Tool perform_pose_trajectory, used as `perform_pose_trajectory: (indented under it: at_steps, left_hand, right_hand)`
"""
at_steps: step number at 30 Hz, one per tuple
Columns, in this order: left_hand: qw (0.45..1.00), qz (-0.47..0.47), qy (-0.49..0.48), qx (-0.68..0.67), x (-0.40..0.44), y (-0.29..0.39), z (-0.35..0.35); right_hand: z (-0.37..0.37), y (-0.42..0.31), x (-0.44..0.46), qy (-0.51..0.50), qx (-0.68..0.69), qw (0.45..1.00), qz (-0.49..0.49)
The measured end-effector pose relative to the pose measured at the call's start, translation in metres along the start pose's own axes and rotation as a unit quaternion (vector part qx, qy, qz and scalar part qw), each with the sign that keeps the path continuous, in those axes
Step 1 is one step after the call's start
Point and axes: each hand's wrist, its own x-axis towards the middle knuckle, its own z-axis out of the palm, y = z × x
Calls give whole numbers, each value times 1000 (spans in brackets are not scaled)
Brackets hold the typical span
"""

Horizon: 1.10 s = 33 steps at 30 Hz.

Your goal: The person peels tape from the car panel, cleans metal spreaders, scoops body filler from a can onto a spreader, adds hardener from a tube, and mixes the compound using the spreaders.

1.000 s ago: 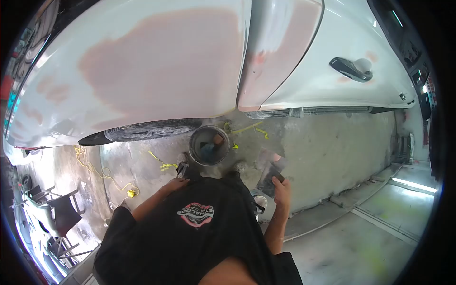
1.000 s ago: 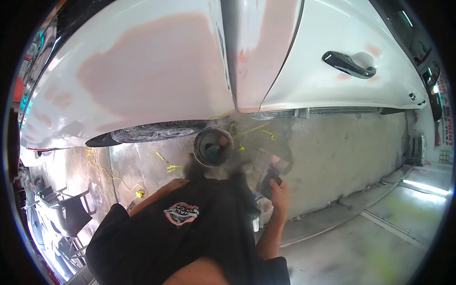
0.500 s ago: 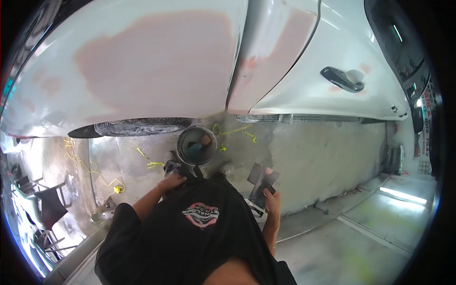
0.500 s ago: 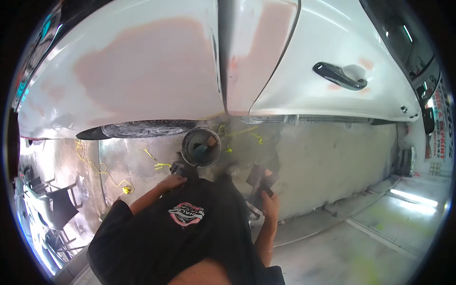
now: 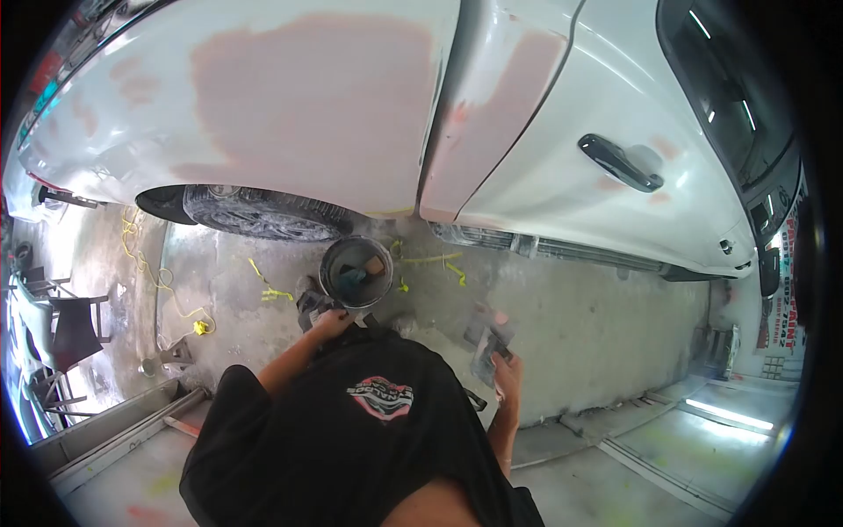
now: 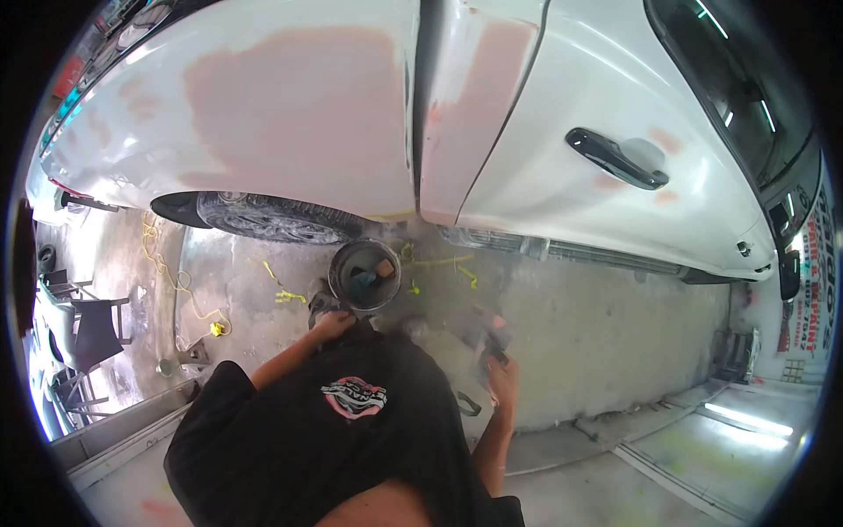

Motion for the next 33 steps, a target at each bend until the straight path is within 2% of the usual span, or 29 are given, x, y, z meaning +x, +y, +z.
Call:
perform_pose_trajectory:
  at_steps: [1,4,6,9,13,15,18,21,23,25,27,29,32,33]
  left_hand:
    - [999,-28,-8,33,-7,-11,5]
    - [994,-101,13,-49,-24,-40,13]
    - [993,-102,-11,-64,-20,-70,18]
    - [991,-110,-28,-66,-25,-64,3]
    - [986,-129,-14,-101,-20,-49,8]
    - [992,-103,-14,-70,-12,-51,9]
    - [998,-57,-1,-19,-19,-39,3]
    - [999,-46,2,1,-25,-28,-8]
    - [999,-50,3,-3,-28,-36,-13]
    - [998,-50,12,-22,-35,-47,-7]
    - [997,40,-42,49,-48,-78,-14]
    - [989,11,-110,100,-46,-29,-24]
    - [972,55,-180,144,-29,-28,-28]
    - [971,7,-201,127,-20,-23,-30]
  right_hand:
    - [-4,5,2,9,-12,1000,-5]
    - [-13,22,6,28,-28,999,-21]
    - [-14,23,3,25,-12,999,-35]
    - [-12,16,0,9,-31,999,14]
    - [-8,32,9,9,-22,1000,-15]
    - [-3,33,12,-6,9,999,-38]
    - [7,37,20,-4,8,1000,-17]
    - [14,97,54,0,-43,999,11]
    - [25,130,73,7,-43,995,-87]
    - [40,97,66,33,54,998,5]
    - [54,116,88,77,148,984,56]
    - [72,138,118,159,228,958,68]
    - [105,161,168,265,311,908,92]
    - [112,164,182,292,332,891,105]
